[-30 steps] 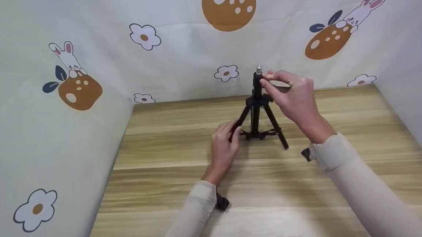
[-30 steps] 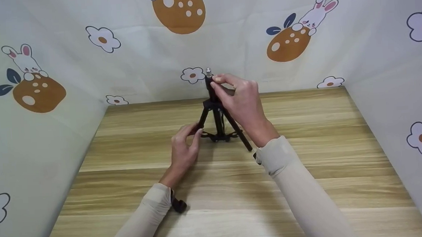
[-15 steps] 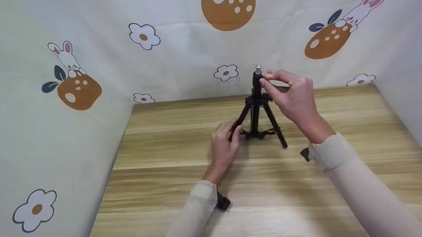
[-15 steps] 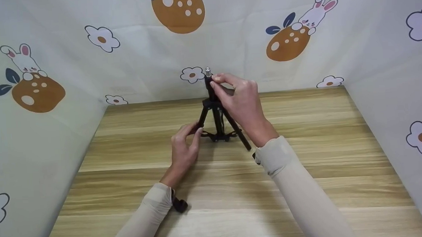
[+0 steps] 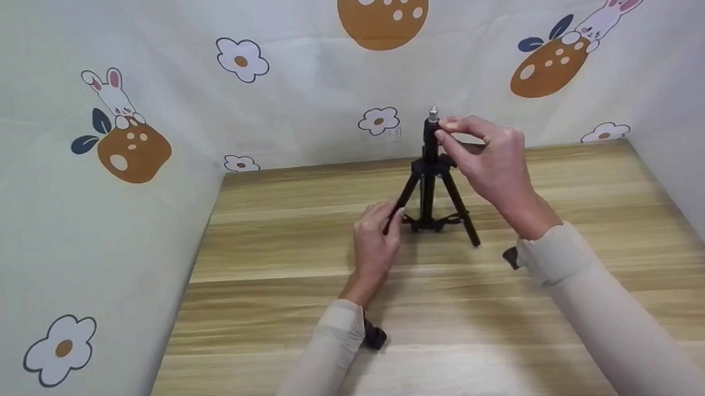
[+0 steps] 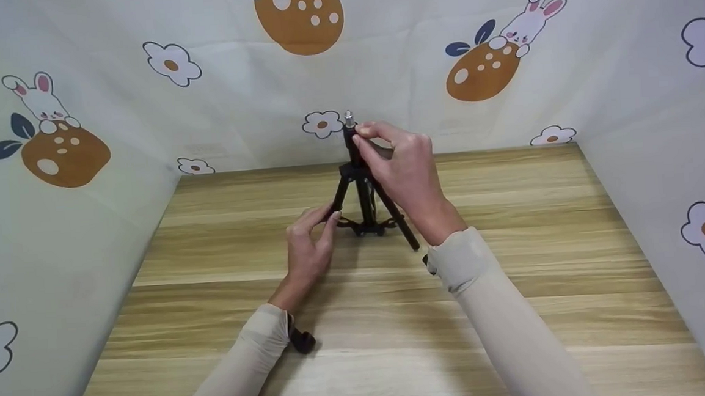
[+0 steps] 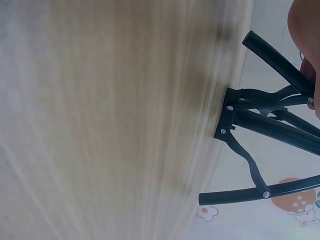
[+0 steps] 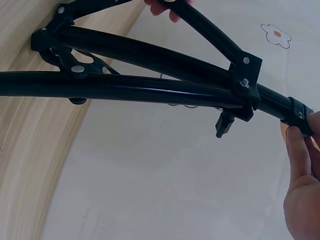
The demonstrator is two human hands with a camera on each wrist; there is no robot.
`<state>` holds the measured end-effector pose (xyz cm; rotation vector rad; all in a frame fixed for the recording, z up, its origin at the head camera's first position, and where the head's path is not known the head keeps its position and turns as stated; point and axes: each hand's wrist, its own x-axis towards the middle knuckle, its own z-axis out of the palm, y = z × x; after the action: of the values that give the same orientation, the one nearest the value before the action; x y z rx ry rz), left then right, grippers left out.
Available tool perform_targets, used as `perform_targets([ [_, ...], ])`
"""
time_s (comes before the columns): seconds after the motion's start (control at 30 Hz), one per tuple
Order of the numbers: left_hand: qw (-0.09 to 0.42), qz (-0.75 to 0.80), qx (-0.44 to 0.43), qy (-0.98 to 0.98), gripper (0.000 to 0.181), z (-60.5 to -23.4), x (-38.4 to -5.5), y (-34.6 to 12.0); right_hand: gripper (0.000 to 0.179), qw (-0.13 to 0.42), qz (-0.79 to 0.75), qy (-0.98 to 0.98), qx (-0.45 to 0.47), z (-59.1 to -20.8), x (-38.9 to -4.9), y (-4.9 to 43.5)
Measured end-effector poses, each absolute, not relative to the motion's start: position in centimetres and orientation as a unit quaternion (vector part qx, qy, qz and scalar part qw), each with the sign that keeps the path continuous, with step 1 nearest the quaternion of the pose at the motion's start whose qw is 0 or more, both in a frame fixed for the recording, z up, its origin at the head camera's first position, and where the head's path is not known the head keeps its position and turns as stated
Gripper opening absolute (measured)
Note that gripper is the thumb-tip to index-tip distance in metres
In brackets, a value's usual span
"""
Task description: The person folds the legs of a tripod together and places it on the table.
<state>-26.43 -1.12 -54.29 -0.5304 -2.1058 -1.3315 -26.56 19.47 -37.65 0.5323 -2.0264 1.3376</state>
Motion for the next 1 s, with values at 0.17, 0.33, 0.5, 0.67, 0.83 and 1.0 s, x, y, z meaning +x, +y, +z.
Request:
perform_targets([
  [0.17, 0.289, -0.502, -0.199, -0.79, 0.025, -54.27, -26.41, -1.07, 0.014, 0.321, 0.51, -0.773, 0.2, -37.71, -26.57, 19.5],
  [0.33, 0.284, -0.506, -0.194, -0.791, 0.025, -54.23, -26.36, -0.97, 0.014, 0.322, 0.509, -0.773, 0.2, -37.77, -26.6, 19.54],
  [0.5, 0.284, -0.51, -0.193, -0.788, 0.024, -54.31, -26.44, -0.88, 0.014, 0.325, 0.506, -0.773, 0.201, -37.77, -26.62, 19.59],
  [0.67, 0.29, -0.512, -0.189, -0.786, 0.024, -54.37, -26.51, -0.77, 0.014, 0.321, 0.51, -0.772, 0.203, -37.77, -26.64, 19.65],
  [0.83, 0.292, -0.513, -0.188, -0.785, 0.023, -54.24, -26.47, -0.73, 0.014, 0.322, 0.507, -0.773, 0.204, -37.73, -26.69, 19.62],
  [1.0, 0.289, -0.514, -0.188, -0.785, 0.023, -54.16, -26.51, -0.66, 0.013, 0.321, 0.507, -0.774, 0.201, -37.72, -26.69, 19.59],
])
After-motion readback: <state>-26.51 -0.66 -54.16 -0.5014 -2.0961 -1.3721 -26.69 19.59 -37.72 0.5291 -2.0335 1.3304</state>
